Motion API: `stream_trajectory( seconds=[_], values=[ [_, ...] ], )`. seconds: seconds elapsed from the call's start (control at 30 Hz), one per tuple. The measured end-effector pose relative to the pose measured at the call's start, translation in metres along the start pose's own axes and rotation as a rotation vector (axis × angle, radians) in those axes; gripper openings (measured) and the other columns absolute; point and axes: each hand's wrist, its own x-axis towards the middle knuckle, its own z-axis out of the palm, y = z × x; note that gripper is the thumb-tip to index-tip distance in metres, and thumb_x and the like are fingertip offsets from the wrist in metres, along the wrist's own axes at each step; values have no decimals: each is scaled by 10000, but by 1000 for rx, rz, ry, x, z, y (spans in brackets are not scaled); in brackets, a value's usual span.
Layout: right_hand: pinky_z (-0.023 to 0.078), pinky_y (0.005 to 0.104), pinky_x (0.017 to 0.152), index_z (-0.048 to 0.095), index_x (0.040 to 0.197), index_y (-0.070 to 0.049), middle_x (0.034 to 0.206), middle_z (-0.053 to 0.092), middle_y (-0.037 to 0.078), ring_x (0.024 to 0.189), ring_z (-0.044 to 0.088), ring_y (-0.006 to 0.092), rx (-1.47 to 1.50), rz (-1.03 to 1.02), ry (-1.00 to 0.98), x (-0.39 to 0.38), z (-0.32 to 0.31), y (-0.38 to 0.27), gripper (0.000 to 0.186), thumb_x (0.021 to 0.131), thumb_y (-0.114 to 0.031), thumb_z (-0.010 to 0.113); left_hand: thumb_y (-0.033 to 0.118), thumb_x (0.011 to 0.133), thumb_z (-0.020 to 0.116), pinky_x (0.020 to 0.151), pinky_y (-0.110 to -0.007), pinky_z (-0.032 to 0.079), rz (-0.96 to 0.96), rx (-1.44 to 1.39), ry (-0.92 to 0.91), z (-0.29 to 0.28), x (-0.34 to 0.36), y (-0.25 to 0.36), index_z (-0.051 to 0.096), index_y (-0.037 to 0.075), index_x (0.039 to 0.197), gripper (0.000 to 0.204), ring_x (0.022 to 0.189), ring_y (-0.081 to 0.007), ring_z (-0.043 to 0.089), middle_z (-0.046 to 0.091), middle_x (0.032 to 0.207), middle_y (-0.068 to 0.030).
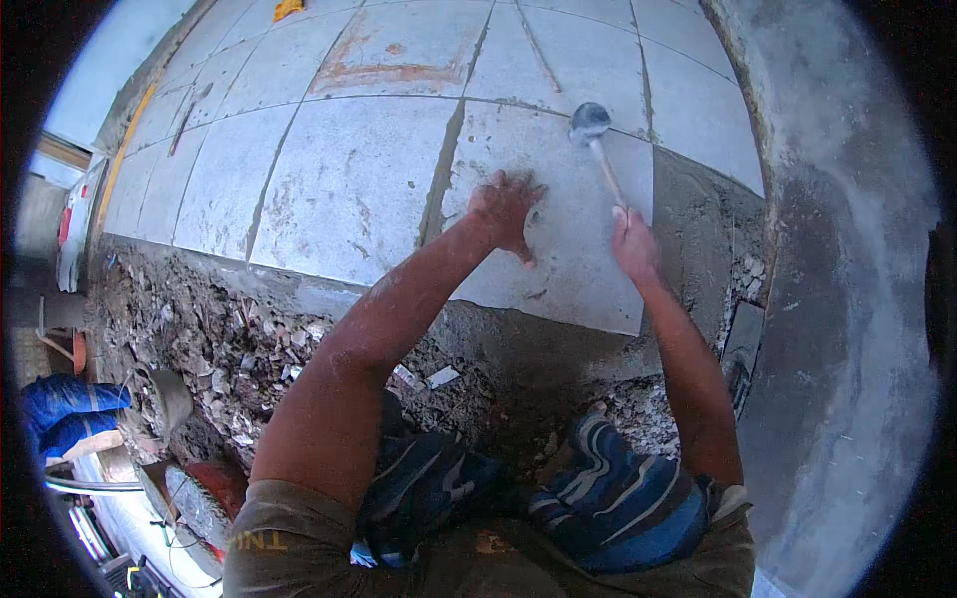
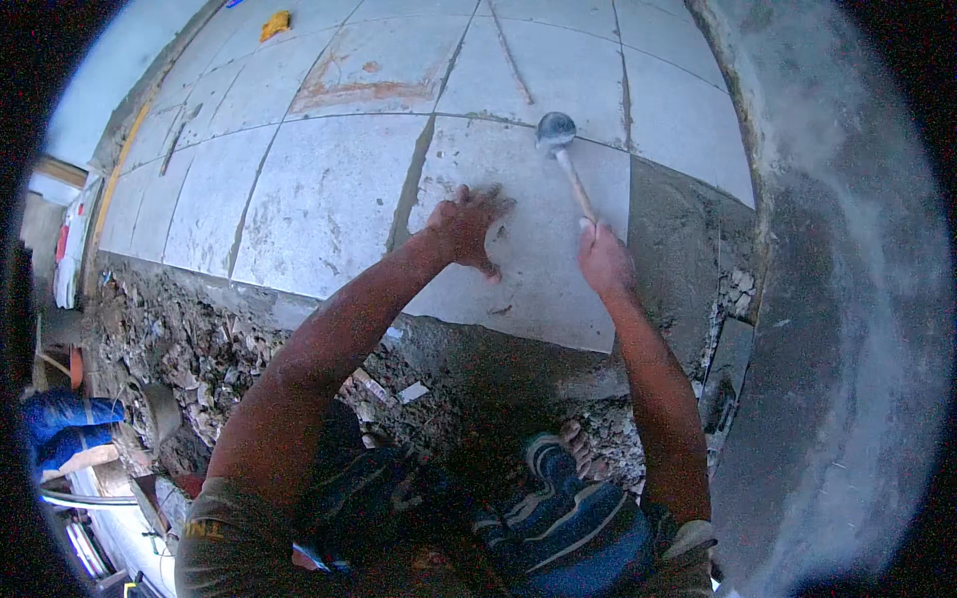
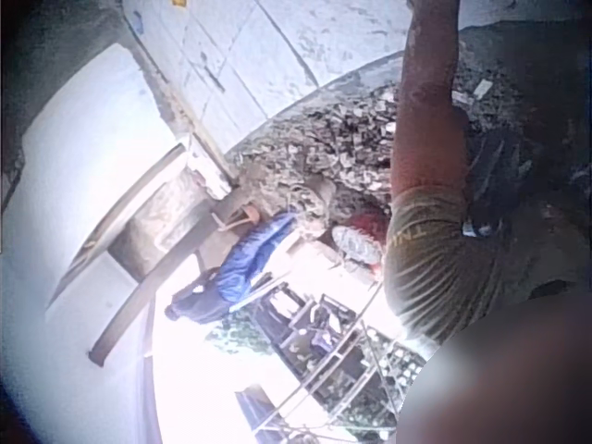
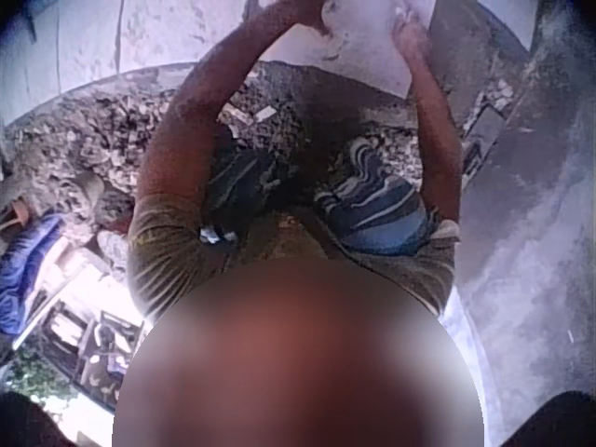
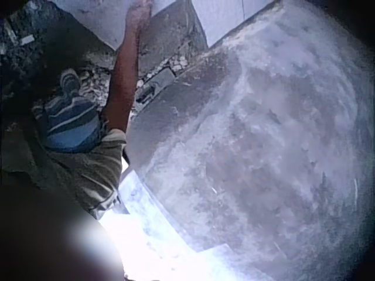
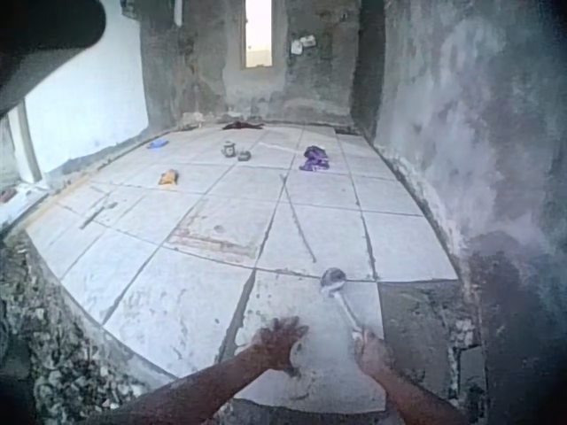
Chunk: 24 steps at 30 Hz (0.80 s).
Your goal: Install floor tiles using a rubber mallet and mortar.
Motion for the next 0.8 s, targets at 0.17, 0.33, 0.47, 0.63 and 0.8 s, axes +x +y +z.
stream_trajectory(
  seconds=[0.17,0.33,0.47,0.63,0.8],
  values=[
    [511,588,838,628,1068,7,1004,671,309,966,652,517,119,-74,-7,-18,-8,-2,534,1064,-486,424,697,557,879,1131,-533,424,-25,-29,18,17,-5,-18,312,252,1603,1271,1469,-397,362,365,1622,-108],
    [498,524,795,637,1077,17,959,662,279,906,650,472,262,-25,-105,-64,-19,5,494,1080,-440,450,540,683,870,1151,-532,406,-56,-149,150,23,-41,-114,328,248,1584,1091,1418,-405,416,426,1578,-128],
    [492,482,774,641,1098,14,904,646,244,861,648,409,304,41,-176,-83,-41,-17,463,1083,-415,468,666,538,900,1192,-712,221,-336,-99,-35,30,-116,-196,191,354,1632,1341,1534,-479,164,153,1706,-123],
    [485,430,748,642,1111,5,868,632,191,795,618,284,345,-124,-162,-84,-47,-65,417,1083,-380,486,834,506,812,1168,-761,165,-452,-178,164,81,-175,-230,219,389,1624,1341,1554,-466,94,111,1716,-130],
    [479,412,665,630,1066,-13,774,602,171,695,596,264,415,-287,-177,-75,-38,-128,344,1076,-332,504,880,507,769,1165,-763,171,-432,-164,145,85,-169,-229,210,397,1624,1339,1553,-468,94,97,1718,-124]
  ],
)
